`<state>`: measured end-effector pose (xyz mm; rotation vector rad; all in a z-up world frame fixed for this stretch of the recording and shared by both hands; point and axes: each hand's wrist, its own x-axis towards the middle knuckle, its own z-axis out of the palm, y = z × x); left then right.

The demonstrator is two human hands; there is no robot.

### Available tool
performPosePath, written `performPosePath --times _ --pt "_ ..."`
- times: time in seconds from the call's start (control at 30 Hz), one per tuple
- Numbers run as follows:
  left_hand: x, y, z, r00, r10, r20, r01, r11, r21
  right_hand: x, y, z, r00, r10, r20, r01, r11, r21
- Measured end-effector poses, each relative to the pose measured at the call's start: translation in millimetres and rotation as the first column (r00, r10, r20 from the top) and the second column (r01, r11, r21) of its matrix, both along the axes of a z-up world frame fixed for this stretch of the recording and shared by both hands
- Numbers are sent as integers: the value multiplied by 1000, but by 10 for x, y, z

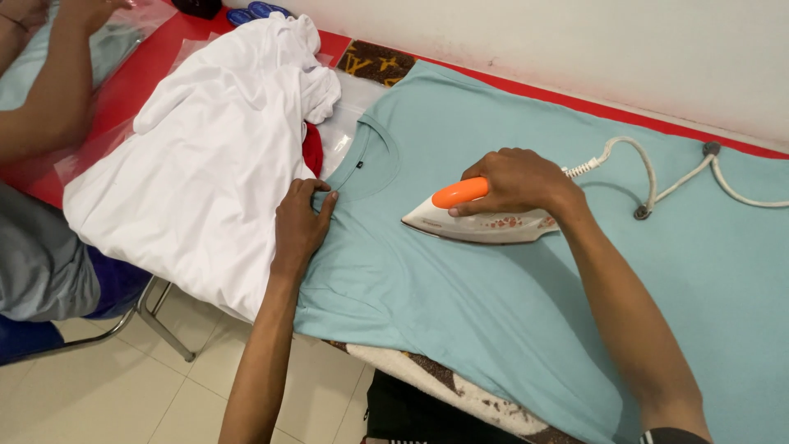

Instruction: A person is ironing a light blue t-shirt on a padded surface, using a steam iron to remove wrinkles while smoothing the fabric with their free hand.

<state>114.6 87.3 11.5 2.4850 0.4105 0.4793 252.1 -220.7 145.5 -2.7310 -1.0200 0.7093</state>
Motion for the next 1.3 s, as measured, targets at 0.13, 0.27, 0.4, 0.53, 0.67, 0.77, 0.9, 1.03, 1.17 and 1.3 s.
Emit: performPosePath --times 0.13,0.27,0.4,0.53,0.67,0.77,0.9,1.03,1.17,1.3 --pt "-35 -50 65 1000 -7 -6 7 1000 3 -118 -44 120 999 -24 38 24 1000 10" --pt "-54 -43 35 1000 -16 3 16 1000 13 -129 -59 125 997 23 74 -25 999 22" --pt "-57 -19 28 1000 -22 -5 21 999 -33 -153 -61 154 996 26 87 -28 999 26" --pt "-450 -411 647 999 -9 -38 4 991 -134 -179 -33 183 995 33 91 -36 999 29" --pt "-996 -585 577 956 190 -225 -197 980 -8 -217 3 230 995 16 95 -17 1000 11" --pt "-1297 -640 359 877 341 -337 -330 940 92 -199 40 199 995 -3 99 1 1000 22" --pt "-1540 -679 280 836 384 -392 -420 907 -8 -251 117 80 988 -64 138 54 996 72" --pt "-1597 -647 247 870 394 -298 -449 882 -146 -378 274 67 983 34 182 -47 996 70" --pt "-1601 -646 197 889 407 -211 -450 860 -239 -433 495 24 978 144 151 -156 985 73" --pt "-1577 -621 122 895 414 -169 -445 862 -243 -482 779 -145 959 136 249 -183 967 175"
